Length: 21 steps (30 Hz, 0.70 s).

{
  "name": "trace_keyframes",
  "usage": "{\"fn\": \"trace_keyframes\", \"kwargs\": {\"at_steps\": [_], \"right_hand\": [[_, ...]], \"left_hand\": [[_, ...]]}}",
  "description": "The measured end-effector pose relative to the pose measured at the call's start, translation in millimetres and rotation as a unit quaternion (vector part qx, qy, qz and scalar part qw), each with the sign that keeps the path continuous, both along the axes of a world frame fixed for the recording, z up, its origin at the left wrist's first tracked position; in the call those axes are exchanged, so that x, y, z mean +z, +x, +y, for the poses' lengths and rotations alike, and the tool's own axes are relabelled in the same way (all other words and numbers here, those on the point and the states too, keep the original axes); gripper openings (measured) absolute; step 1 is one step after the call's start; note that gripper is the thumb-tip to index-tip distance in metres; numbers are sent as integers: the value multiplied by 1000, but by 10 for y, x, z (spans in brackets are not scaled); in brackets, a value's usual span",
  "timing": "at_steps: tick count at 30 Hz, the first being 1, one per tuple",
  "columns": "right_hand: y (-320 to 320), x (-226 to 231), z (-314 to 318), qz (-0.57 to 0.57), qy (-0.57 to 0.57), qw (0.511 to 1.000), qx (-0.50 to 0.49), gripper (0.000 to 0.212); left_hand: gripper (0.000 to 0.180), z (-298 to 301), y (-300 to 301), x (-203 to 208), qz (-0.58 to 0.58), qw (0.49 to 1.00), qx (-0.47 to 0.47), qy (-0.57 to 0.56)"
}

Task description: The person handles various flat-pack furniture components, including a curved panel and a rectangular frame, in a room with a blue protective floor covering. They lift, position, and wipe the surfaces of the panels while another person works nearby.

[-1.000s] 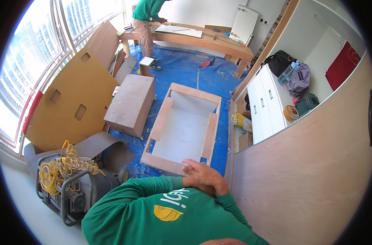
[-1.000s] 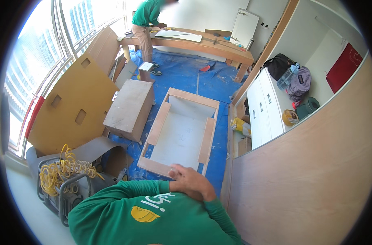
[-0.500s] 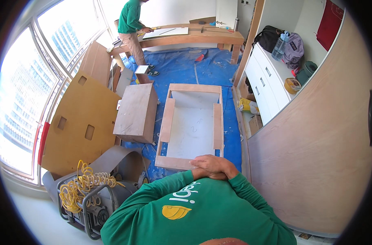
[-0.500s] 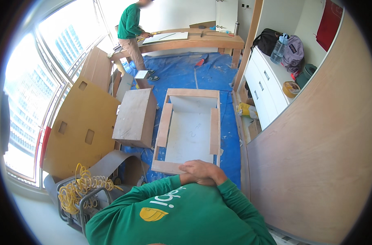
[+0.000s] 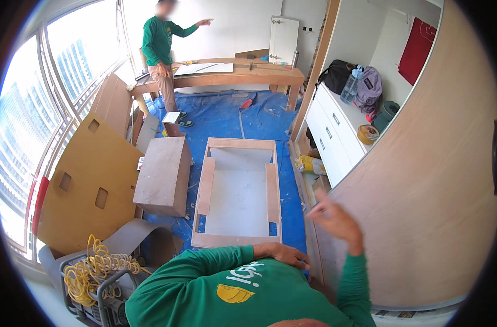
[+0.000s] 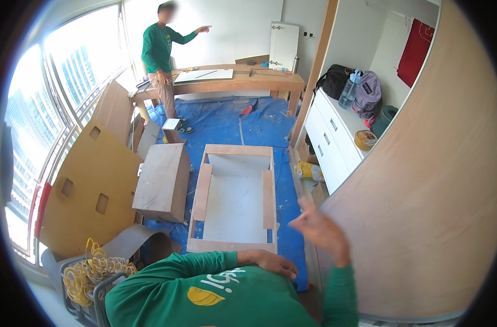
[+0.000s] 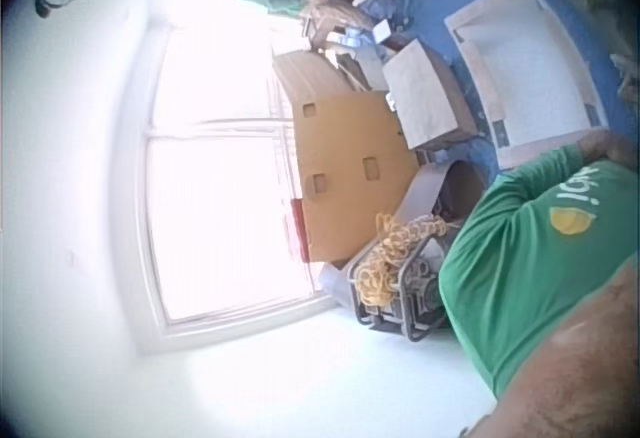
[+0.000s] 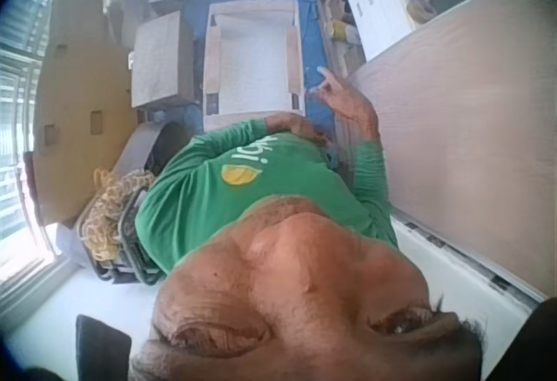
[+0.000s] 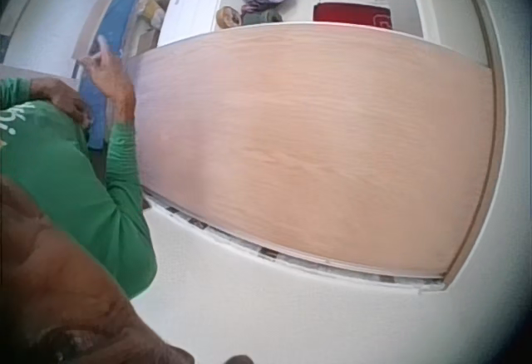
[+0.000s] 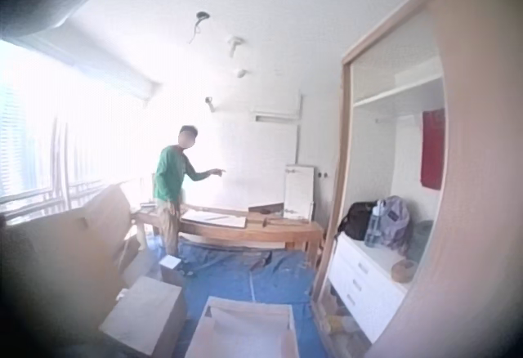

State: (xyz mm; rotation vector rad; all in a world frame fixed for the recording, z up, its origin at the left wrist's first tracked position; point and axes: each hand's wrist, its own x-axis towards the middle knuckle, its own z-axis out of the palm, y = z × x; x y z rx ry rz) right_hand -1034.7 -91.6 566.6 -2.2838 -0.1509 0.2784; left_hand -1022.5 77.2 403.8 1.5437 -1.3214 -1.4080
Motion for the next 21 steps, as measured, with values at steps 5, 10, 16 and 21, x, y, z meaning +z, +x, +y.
{"fn": "trace_keyframes", "kwargs": {"at_steps": [5,10,16,21], "right_hand": [[-293,1909,-346,-451,-134,861,-195,59],[-954,3094,-450,-659,-470,550,-204,45],[-153,3926,-804,-503,-429,666,-345,35],[-96,4270,-1105,-269,-466,670,-511,33]], "left_hand": [[68,95,3,-22,31,999,1,6],[70,-120,-8,-163,70,997,-31,1],[76,12,89,-217,95,995,-24,-8],[79,-77,59,-119,48,997,-54,4]]}}
